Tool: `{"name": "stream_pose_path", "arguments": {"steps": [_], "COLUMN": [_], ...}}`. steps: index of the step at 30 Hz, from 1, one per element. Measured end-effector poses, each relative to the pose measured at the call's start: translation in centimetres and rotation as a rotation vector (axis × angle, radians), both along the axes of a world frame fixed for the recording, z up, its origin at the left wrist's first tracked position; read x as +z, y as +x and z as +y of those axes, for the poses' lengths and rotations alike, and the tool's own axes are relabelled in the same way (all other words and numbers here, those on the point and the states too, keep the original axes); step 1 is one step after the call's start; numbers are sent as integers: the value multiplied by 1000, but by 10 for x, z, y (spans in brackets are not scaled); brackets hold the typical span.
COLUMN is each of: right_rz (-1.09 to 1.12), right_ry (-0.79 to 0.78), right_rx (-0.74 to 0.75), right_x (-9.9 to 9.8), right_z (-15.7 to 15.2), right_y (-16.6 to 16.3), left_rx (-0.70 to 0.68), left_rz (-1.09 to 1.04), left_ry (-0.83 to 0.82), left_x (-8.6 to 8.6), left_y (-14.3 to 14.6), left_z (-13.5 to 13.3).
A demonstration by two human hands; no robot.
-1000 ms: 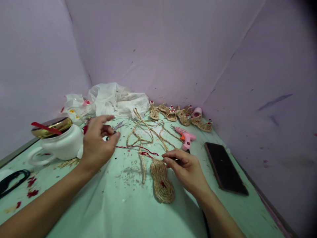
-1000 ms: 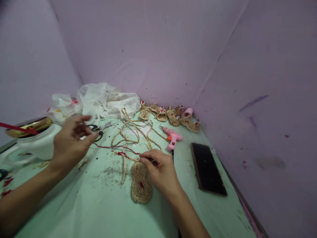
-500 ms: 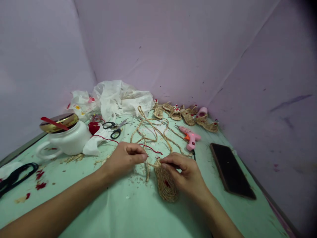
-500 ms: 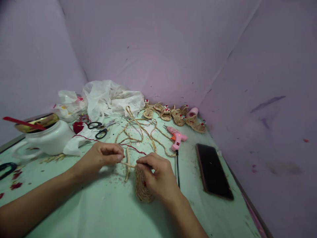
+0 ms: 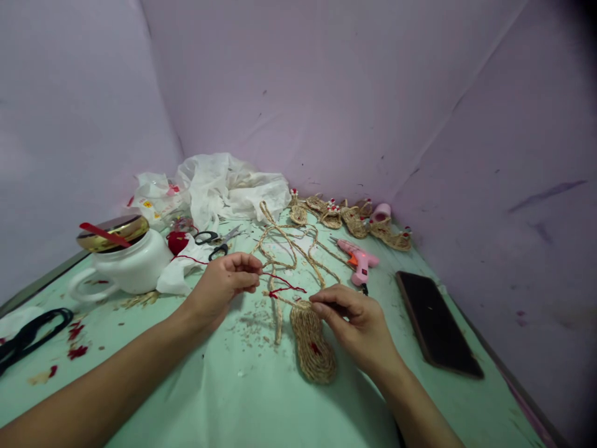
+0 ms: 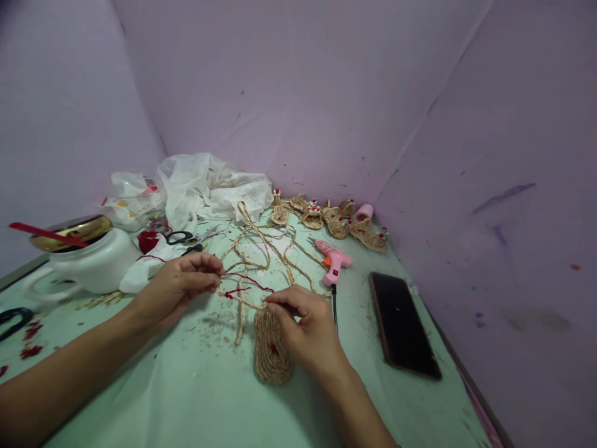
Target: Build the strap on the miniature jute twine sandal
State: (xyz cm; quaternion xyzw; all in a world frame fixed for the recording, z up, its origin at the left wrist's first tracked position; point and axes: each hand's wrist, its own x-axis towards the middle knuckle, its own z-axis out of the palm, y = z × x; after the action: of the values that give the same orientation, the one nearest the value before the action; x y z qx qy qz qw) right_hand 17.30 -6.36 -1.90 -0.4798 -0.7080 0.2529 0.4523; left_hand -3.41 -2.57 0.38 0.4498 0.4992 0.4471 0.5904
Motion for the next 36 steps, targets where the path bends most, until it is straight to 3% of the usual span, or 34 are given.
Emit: {"name": "stream_pose_path", "arguments": {"steps": [8, 11, 15, 19, 22, 25, 27, 29, 32, 36], "right_rz": [22, 268, 735, 724, 707, 746, 779, 800, 820, 817], "right_ry": [-19, -153, -366, -558, -570, -566, -565, -557, -549, -514], "right_rx": [1, -20, 55, 1, -65, -109, -131, -135, -121, -137], "right_x": [1, 3, 3, -4, -10, -13, -13, -10, -7, -5], "right_z": [-2, -3, -5, -10, -13, -14, -13, -11, -9, -6], "right_y": [1, -2, -12, -29, -37, -36, -33, -31, -29, -27], "left_rx": [-203, -115, 5, -46, -127, -231, -113, 76, 126, 87], "left_rz": [263, 228, -21, -25, 57, 356, 812, 1387, 1551, 1669], "left_ry": [2, 3, -30, -8, -2, 168, 461, 540, 472, 392], "left_x": [0, -3, -6, -10, -10, -2, 5, 10, 8, -6], "left_y": [4, 7, 13, 27, 35, 26, 8, -15, -43, -51], "left_z": [-8, -9, -12, -28, -38, -29, -9, 17, 52, 74]}}
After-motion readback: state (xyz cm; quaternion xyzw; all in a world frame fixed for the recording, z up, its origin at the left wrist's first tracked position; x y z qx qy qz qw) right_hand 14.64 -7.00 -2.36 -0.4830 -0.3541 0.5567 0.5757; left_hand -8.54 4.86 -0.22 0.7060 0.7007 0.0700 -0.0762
